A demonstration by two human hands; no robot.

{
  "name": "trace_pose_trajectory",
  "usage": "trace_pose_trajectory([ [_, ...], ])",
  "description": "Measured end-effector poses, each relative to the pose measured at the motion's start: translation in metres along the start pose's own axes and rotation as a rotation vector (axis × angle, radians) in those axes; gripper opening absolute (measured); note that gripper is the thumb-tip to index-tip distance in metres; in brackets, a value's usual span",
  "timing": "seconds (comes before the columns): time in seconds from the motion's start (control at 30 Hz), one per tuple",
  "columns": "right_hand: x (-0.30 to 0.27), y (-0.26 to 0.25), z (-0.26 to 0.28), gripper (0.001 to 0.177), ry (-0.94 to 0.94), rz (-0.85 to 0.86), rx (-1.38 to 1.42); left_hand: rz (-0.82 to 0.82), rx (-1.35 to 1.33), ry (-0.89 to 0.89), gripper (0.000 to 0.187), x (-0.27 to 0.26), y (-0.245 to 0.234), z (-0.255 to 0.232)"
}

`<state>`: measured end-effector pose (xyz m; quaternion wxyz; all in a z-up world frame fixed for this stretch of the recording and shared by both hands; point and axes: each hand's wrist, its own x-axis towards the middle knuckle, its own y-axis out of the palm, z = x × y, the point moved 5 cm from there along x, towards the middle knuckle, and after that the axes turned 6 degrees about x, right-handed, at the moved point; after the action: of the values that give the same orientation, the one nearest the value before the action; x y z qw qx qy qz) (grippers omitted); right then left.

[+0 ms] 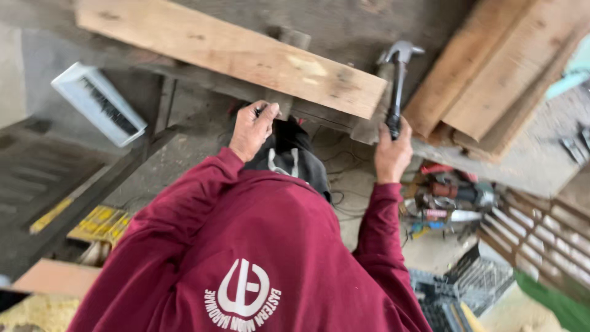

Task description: The person takes nails from a container, positions them on wooden boards, and hammers them into the wood.

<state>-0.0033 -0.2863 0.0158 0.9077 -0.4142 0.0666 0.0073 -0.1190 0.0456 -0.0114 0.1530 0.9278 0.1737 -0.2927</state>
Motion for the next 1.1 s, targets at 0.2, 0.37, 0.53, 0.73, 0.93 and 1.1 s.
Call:
trace_pose_trajectory([
  [0.2,-0.014,-0.007,0.058,0.049,-0.354,-0.023,-0.219,-0.524,0.287,0.217,0.019,-0.019,-0.086,0.016],
  [0.37,-0.069,0.050,0.155,0.023,-0.429,0.521,0.235,-1.003,0.403,0.474,0.049,-0.012,-0.175,0.012],
  [0.53,-0.093,0.163,0.197,0.034,-0.297,0.908,0.414,-0.805,0.618,0.323,0.097,0.015,-0.244,-0.009],
  [0.73,-0.091,0.249,0.194,0.076,0.445,0.724,1.135,-0.309,0.932,0.307,0.086,0.074,-0.299,-0.051],
  [0.93,-0.095,0.256,0.190,0.076,0.406,0.234,1.022,-0.091,1.009,0.397,0.053,0.096,-0.325,-0.078],
  [1.1,-0.079,0.277,0.162,0.042,0.413,0.338,0.855,0.019,0.978,0.422,0.053,0.112,-0.332,-0.084],
])
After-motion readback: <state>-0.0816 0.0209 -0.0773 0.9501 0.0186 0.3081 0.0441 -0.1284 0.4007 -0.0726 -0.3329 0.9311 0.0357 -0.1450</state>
